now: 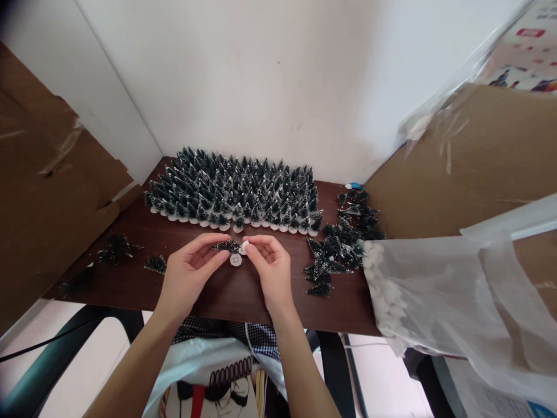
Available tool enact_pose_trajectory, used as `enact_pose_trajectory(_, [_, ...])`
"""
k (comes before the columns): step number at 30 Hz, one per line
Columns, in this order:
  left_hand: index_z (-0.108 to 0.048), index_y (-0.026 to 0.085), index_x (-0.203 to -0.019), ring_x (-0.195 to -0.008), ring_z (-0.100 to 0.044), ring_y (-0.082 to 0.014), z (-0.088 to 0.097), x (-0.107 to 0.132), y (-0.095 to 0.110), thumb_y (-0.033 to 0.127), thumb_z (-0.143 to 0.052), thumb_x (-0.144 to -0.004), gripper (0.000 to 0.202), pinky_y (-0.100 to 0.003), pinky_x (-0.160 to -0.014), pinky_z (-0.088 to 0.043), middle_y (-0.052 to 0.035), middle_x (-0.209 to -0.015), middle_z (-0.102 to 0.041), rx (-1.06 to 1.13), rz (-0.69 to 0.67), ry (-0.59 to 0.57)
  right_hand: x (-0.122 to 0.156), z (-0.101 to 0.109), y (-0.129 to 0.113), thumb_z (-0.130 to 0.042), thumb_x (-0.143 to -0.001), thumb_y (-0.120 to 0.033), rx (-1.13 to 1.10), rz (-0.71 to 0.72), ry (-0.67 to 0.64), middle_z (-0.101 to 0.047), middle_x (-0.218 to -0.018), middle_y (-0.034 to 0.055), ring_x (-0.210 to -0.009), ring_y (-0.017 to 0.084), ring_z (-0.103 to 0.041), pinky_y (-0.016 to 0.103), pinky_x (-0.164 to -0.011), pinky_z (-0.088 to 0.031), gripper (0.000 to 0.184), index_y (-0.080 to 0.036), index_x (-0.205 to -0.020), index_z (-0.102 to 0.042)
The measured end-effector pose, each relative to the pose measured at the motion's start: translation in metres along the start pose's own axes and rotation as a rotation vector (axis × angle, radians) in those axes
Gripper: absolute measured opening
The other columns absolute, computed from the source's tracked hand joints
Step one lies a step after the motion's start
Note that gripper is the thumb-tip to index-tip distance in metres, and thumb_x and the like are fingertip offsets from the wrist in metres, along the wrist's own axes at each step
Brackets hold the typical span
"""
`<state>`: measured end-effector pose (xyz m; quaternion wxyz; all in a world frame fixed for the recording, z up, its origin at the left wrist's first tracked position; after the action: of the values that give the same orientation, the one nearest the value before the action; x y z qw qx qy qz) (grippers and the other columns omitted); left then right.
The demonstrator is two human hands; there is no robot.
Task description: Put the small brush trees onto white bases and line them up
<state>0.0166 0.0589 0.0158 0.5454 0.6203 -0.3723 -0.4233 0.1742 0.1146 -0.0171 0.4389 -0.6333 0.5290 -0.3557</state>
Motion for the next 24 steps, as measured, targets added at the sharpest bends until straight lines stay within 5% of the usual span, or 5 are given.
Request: enact_pose_trajectory(24, [-0.076,0.019,-0.104,-0.105,-0.072,-0.0201,-0.0005,0.0021,-0.0008,0.021,-0.070,-0.083,0.022,-0.031,-0.094,-0.060,-0.0059,-0.112,-0.076,-0.078,-0.034,0.024,0.0003,0.0034,-0.0017,-0.081,-0.077,-0.028,0.072,0.023,0.031,-0.078,-0.097,0.0022,-0.095,0.019,-0.073,0.036,-0.092,-0.057,0.034,-0.025,-0.107,-0.063])
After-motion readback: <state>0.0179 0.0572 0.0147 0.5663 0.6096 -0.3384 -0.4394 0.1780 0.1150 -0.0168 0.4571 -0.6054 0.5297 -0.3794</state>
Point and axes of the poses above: each hand's wrist, its own x-axis away from the middle knuckle, its own z-axis out of the back of the hand, y = z × x, the point moved 10 cm from there along -x, towards the middle knuckle
